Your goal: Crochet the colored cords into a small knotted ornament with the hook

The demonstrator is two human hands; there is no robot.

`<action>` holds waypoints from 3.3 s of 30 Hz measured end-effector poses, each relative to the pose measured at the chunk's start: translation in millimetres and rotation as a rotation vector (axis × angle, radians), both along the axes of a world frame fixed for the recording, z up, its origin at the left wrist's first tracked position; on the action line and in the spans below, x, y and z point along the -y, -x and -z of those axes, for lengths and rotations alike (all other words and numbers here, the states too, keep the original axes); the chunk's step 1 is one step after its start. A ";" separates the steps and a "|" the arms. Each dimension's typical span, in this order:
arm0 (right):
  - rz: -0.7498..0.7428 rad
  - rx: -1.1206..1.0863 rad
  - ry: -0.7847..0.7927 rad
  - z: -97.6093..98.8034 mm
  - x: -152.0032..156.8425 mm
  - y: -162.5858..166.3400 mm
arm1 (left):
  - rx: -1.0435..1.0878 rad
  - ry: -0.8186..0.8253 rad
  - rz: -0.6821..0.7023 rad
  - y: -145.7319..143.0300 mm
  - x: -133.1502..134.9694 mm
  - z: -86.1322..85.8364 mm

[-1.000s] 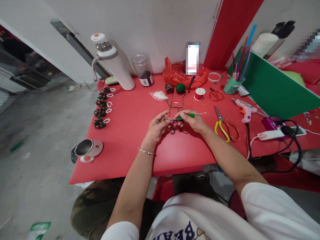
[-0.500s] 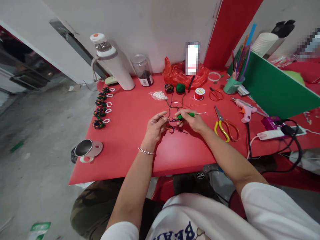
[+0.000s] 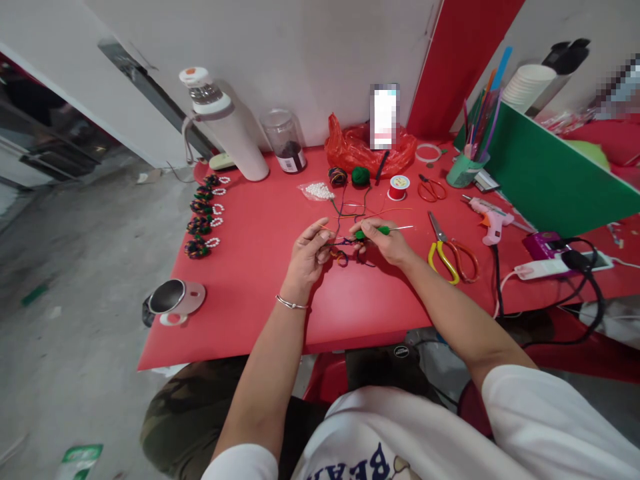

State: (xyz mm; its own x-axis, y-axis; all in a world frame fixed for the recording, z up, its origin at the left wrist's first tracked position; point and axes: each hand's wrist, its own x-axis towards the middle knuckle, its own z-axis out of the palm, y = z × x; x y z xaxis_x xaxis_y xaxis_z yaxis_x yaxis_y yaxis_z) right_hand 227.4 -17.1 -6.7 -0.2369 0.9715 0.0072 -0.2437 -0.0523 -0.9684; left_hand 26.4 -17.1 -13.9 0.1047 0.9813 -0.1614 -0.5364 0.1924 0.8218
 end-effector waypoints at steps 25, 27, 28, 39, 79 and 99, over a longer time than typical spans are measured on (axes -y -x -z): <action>0.051 0.124 -0.070 0.0 2.7 -2.2 | -0.084 -0.029 0.097 -6.8 3.4 2.6; 0.049 0.103 -0.067 1.3 2.0 -1.2 | -0.083 -0.053 0.101 -6.9 2.9 5.2; 0.051 0.092 -0.073 1.5 1.7 -0.7 | -0.081 -0.065 0.104 -6.9 2.7 6.5; 0.046 0.100 -0.050 5.2 0.4 -3.1 | -0.168 -0.170 0.044 -6.2 0.1 16.2; -0.026 0.048 0.012 -3.2 7.0 6.2 | -0.185 -0.140 0.022 -10.0 4.3 12.1; 0.066 0.060 -0.108 -4.2 5.9 4.4 | -0.041 -0.024 -0.110 -9.0 -0.7 9.3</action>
State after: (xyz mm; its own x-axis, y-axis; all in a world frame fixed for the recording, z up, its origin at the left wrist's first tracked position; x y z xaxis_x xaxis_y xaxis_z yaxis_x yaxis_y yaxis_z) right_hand 223.0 -23.1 -2.6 -0.1753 0.9794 0.1002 -0.1851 0.0672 -0.9804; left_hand 35.3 -16.4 -23.2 -0.0095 0.9902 -0.1394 -0.5192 0.1143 0.8470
